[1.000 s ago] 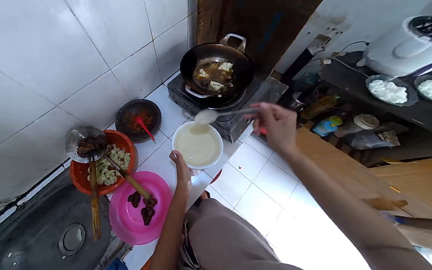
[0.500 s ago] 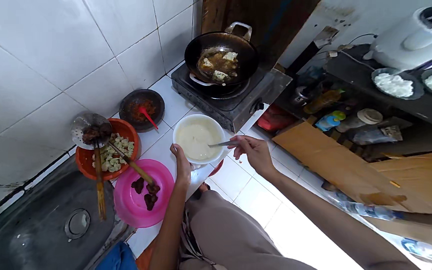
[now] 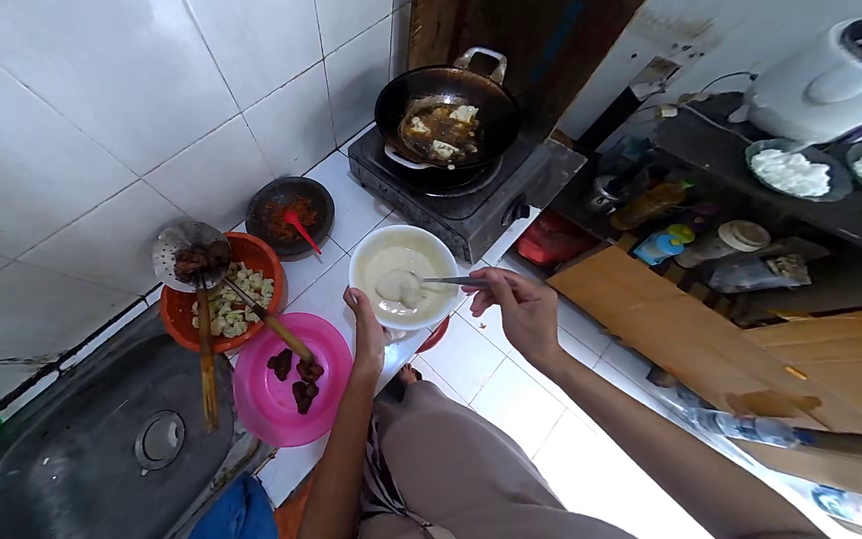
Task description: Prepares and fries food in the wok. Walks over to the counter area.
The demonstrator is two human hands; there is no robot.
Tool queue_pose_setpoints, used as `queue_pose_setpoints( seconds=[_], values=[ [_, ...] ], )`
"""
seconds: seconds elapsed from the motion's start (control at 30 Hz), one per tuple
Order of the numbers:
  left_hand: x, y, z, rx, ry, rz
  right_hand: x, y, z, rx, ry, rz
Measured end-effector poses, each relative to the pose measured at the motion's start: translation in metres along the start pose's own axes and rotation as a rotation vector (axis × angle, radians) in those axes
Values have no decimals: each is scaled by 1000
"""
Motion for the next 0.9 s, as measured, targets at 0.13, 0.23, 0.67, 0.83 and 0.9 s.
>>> queue_pose_setpoints(
  seconds=[0.13, 0.23, 0.67, 0.83, 0.9],
  values=[
    [-1, -4, 1, 17, 17, 4, -8, 4, 37, -219, -466, 111],
    [-3, -5, 2, 11, 12, 4, -2, -2, 37, -322, -537, 73],
    [-6, 1, 8, 2, -7, 13, -12, 13, -38, 175, 451, -68],
    [-6, -1, 0, -30, 18, 8, -15, 3, -19, 124, 320, -92],
    [-6, -2, -3, -42, 25, -5, -16, -1, -7, 66, 188, -97]
  ],
)
Point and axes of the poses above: each hand's wrist, its own x-axis towards the middle knuckle, its own y-axis out of the palm, z = x × y, the point moved 9 cm from there along x, towards the middle knuckle, and after that the axes turned 1 degree about -x, right-handed, at the moved point
